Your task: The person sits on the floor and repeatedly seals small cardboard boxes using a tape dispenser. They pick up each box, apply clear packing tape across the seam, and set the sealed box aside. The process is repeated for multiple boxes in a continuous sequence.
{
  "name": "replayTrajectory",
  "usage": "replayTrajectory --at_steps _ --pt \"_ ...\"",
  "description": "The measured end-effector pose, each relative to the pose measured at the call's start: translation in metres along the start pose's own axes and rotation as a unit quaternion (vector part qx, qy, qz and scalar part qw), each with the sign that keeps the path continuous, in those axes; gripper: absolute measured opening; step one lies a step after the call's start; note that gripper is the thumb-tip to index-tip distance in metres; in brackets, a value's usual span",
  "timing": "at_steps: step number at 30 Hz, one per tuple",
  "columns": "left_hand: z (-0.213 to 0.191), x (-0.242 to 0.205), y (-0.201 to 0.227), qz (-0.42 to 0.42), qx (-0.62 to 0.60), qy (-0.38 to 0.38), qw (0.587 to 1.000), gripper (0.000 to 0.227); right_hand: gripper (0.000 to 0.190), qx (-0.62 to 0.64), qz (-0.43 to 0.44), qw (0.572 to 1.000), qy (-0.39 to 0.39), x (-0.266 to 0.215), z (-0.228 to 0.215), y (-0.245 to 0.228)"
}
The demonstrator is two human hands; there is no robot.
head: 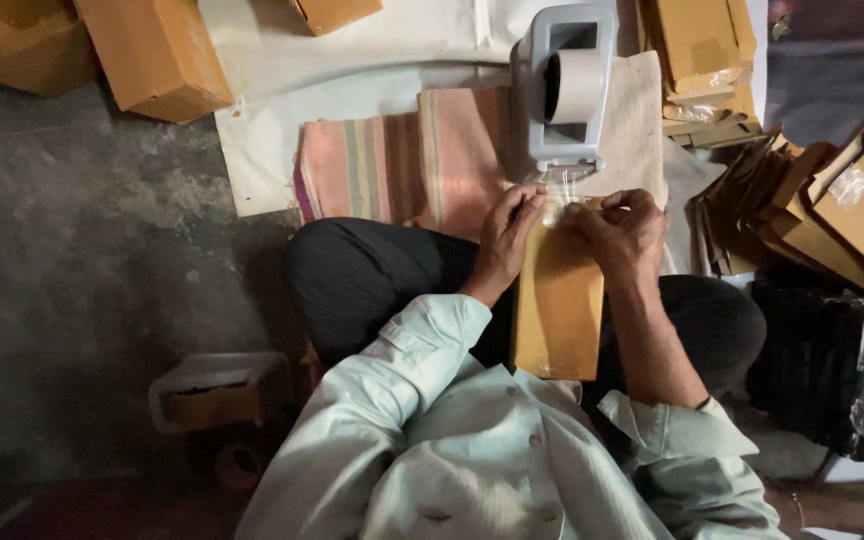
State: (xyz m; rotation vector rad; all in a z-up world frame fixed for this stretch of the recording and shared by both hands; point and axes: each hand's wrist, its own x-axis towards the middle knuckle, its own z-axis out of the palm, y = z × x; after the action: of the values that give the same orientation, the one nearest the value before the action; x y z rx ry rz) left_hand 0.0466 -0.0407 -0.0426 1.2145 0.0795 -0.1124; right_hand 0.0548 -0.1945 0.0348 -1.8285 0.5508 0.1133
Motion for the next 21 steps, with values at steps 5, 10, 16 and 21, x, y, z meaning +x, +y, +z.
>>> replayTrajectory --at_steps 5,10,16,21 --pt "0.006 0.002 0.011 -0.011 0.062 0.023 0.998 0.033 0.038 -0.136 -0.069 0.988 0.026 -0.002 0.000 -0.008" --pt "0.007 0.003 0.019 0.051 0.099 0.025 0.993 0.036 0.051 -0.292 -0.100 0.949 0.062 -0.007 0.003 -0.021" --pt "0.007 0.005 0.012 -0.001 0.088 0.038 0.995 0.029 0.083 -0.325 -0.027 0.943 0.067 -0.020 -0.003 -0.019" --pt "0.002 0.008 -0.013 0.025 0.035 0.012 0.999 0.026 0.058 -0.050 0.038 0.991 -0.116 -0.012 -0.012 0.004"
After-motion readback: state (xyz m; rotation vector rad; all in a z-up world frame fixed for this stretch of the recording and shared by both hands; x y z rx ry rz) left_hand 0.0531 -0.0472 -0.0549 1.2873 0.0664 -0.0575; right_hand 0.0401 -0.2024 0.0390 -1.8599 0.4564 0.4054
